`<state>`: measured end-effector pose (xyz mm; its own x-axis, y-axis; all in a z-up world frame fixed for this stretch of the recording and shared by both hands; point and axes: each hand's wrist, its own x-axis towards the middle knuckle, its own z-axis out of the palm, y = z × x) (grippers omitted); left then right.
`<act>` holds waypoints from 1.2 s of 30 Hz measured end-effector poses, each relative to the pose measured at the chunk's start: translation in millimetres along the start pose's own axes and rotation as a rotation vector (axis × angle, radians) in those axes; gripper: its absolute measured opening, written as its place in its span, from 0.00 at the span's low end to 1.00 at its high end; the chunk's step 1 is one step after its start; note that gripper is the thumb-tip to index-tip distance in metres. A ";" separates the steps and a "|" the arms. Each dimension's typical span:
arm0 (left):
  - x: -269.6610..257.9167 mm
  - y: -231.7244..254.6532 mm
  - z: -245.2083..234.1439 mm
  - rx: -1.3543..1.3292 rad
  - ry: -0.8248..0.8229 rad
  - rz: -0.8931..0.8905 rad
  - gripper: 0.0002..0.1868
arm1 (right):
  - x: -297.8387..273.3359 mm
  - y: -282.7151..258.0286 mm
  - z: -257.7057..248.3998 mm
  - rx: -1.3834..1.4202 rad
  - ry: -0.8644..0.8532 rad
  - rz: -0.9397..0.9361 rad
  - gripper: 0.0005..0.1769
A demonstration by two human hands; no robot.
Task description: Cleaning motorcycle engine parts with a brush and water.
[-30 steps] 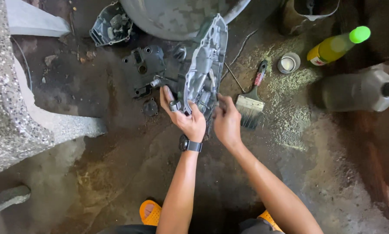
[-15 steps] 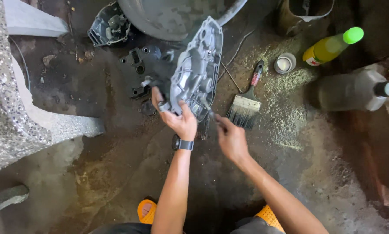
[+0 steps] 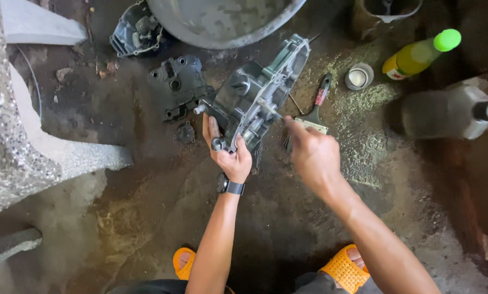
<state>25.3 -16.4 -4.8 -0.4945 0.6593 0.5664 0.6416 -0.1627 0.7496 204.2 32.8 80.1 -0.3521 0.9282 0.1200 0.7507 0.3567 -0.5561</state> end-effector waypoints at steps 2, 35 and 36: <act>-0.1 -1.6 0.3 0.013 0.001 0.020 0.31 | -15.3 -9.4 20.3 -0.028 -0.064 -0.034 0.26; 6.7 -3.1 1.0 0.095 -0.020 0.030 0.31 | -38.1 27.9 56.0 0.451 -0.318 0.229 0.28; 8.2 -1.7 -0.2 0.082 -0.028 0.038 0.30 | -32.3 31.8 59.0 0.999 -0.541 0.618 0.20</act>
<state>20.1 -10.9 -1.4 -0.4533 0.6742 0.5831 0.7060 -0.1277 0.6966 206.4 8.0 10.0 -0.4548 0.6656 -0.5917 0.2115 -0.5647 -0.7977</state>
